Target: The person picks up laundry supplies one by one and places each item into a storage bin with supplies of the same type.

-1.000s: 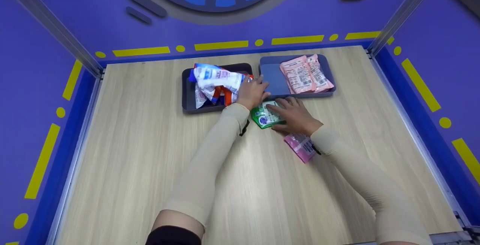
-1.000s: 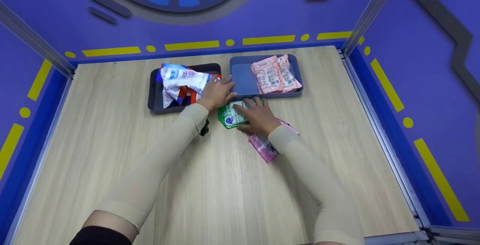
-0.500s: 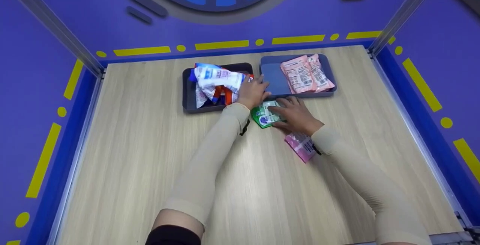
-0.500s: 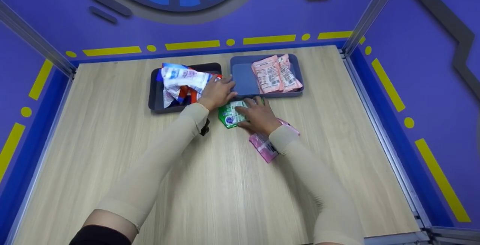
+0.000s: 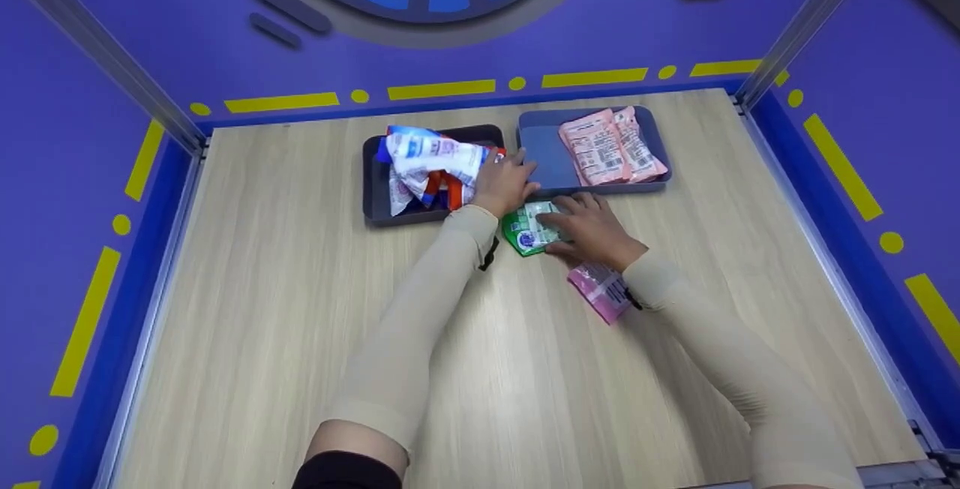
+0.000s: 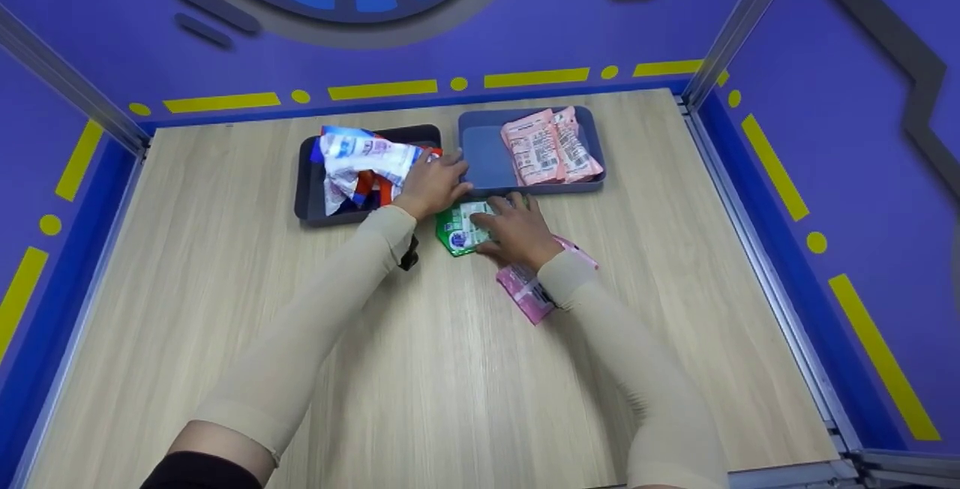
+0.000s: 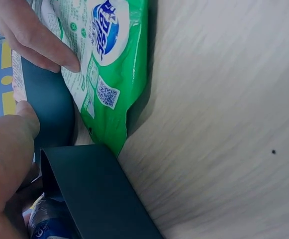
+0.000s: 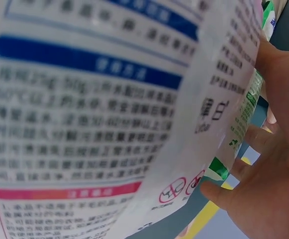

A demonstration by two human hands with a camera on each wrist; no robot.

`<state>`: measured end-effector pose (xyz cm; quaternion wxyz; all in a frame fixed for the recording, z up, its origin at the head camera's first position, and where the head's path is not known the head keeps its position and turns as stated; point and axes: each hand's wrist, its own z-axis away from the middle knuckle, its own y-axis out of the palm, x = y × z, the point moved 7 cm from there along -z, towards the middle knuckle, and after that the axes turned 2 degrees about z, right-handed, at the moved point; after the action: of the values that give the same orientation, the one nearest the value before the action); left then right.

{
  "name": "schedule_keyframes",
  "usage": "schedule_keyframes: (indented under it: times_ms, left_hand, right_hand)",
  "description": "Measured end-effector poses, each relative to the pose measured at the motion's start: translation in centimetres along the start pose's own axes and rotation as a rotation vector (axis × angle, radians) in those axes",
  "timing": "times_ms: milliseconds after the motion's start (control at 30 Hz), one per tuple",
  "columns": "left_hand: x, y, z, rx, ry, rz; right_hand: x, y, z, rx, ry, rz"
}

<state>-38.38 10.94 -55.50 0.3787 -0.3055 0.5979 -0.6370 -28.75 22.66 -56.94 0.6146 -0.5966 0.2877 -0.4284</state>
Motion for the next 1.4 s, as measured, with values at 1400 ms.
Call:
schedule_keyframes:
  times_ms: [1400]
  left_hand:
    - [0.0, 0.0, 0.1, -0.031, 0.016, 0.013]
  right_hand:
    - [-2.0, -0.3, 2.1, 0.083, 0.103, -0.069]
